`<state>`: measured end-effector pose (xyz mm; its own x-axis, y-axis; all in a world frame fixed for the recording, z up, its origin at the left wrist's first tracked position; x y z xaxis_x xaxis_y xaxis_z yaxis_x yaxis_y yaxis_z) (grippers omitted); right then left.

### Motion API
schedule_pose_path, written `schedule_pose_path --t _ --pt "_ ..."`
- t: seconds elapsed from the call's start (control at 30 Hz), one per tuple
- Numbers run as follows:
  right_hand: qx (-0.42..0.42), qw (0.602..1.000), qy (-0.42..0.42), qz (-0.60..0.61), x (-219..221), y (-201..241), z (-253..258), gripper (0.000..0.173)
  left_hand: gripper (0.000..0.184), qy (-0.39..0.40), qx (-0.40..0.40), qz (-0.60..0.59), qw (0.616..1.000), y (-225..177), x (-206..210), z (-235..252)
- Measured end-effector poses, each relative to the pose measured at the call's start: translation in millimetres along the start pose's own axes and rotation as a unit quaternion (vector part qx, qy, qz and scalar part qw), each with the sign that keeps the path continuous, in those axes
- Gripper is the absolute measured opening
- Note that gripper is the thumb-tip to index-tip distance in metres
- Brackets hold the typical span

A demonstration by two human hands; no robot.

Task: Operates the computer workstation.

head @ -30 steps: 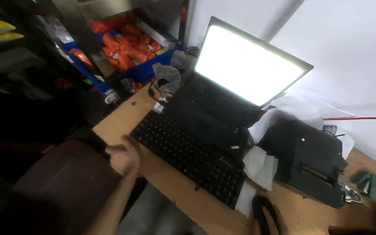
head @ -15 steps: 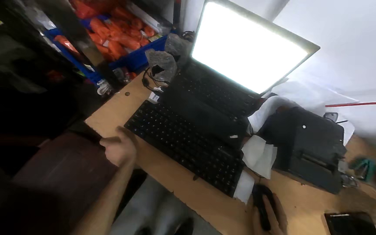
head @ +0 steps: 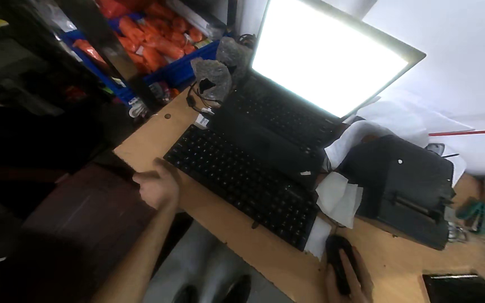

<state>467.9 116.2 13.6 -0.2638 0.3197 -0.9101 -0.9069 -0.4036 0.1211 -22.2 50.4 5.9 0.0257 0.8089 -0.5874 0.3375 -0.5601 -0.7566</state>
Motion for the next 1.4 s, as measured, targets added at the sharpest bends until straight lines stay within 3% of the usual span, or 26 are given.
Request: schedule_pose_path --t 0.93,1.07,1.13,1.2,1.23,1.3,1.4 --pt "-0.024 1.0 0.003 -0.008 -1.8 3.7 1.1 0.041 0.079 0.002 0.004 0.016 1.0 8.4 5.5 8.5" --pt "-0.027 1.0 0.0 -0.004 -2.4 3.5 2.4 0.04 0.071 0.012 -0.01 0.014 1.0 -17.7 -5.2 -14.1" --pt "-0.023 1.0 0.0 -0.001 -2.1 3.5 2.3 0.04 0.071 -0.001 0.047 0.011 0.999 -3.6 -1.7 -6.0" --pt "-0.012 1.0 0.0 0.004 -1.3 1.9 0.4 0.043 0.075 -0.114 0.207 0.016 0.972 33.0 15.0 19.3" --pt "-0.008 1.0 0.001 0.005 -0.4 1.0 0.2 0.046 0.077 -0.042 0.131 0.023 0.99 21.4 8.1 12.1" --pt "-0.001 1.0 0.004 0.001 -0.1 0.3 2.2 0.049 0.077 0.002 0.012 0.004 1.0 0.5 2.2 1.0" --pt "0.019 1.0 0.016 -0.008 0.0 0.1 5.4 0.047 0.078 0.006 0.004 -0.004 1.0 -3.0 1.0 -3.8"
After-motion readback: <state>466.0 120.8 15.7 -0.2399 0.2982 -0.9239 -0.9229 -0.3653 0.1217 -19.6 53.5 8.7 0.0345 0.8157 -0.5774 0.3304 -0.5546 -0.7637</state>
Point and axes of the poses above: each hand's wrist, its own z-axis towards the middle knuckle, its own x-axis out of the palm, y = z × x, the point moved 3 cm from there along z, towards the middle knuckle, and after that the axes turned 15 degrees about -z, right-handed, at the moved point
